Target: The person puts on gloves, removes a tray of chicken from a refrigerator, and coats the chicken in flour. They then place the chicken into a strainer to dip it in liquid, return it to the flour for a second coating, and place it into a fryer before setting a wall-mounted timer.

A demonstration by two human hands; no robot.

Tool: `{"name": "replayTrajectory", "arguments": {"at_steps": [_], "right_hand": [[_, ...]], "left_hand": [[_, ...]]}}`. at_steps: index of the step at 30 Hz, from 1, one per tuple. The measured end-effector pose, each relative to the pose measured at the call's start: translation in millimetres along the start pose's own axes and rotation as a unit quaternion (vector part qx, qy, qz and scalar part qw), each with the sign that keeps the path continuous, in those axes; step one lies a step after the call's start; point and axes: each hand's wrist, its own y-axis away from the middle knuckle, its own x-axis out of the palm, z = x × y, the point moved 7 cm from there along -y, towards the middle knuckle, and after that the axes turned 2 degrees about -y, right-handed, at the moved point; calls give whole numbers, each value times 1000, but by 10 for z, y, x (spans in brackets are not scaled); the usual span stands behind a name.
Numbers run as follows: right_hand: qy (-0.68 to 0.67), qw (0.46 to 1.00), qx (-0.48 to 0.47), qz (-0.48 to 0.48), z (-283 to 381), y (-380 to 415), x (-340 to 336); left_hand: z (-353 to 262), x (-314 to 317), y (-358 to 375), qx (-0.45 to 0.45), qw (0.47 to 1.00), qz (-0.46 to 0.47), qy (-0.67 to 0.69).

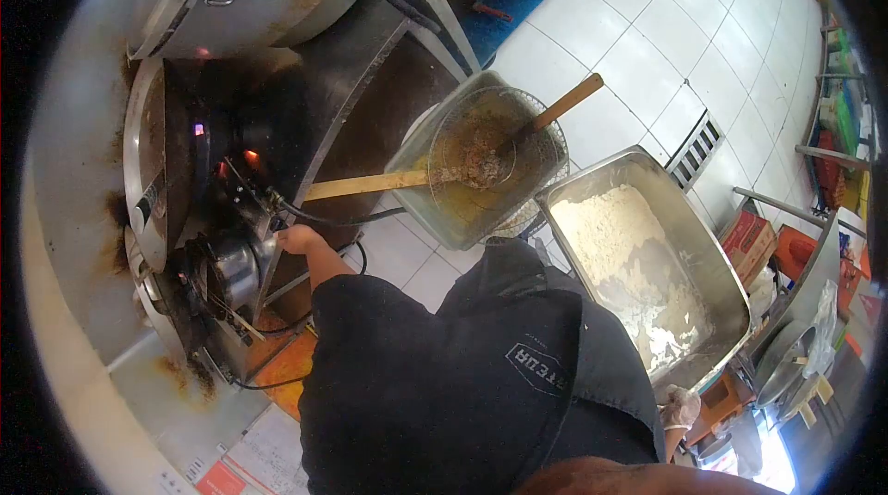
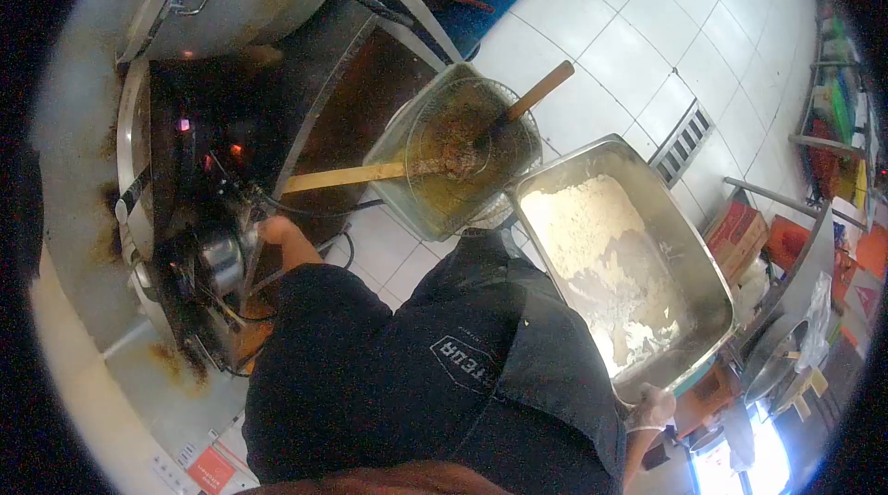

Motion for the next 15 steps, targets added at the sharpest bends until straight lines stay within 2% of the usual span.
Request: {"name": "replayTrajectory", "arguments": {"at_steps": [2, 5, 8, 10, 11, 14, 15], "right_hand": [[-16, 1000, 14, 12, -136, 52, 93], [26, 999, -24, 13, -155, 77, 149], [30, 997, -71, -22, -12, 75, 63], [24, 997, -68, -22, -9, 73, 71], [21, 997, -66, -23, -11, 82, 72], [-37, 997, 43, 57, -182, 89, 180], [-30, 999, 27, 30, -135, 82, 134]], "left_hand": [[-252, -217, 252, -78, 992, 39, 93], [-322, -267, 346, -80, 989, 6, 123], [-349, -302, 318, -29, 996, 7, 86], [-414, -357, 353, -23, 997, 8, 74], [-449, -386, 382, -20, 997, 10, 67], [-514, -427, 439, -17, 996, 23, 79], [-510, -425, 440, -11, 997, 26, 65]]}}
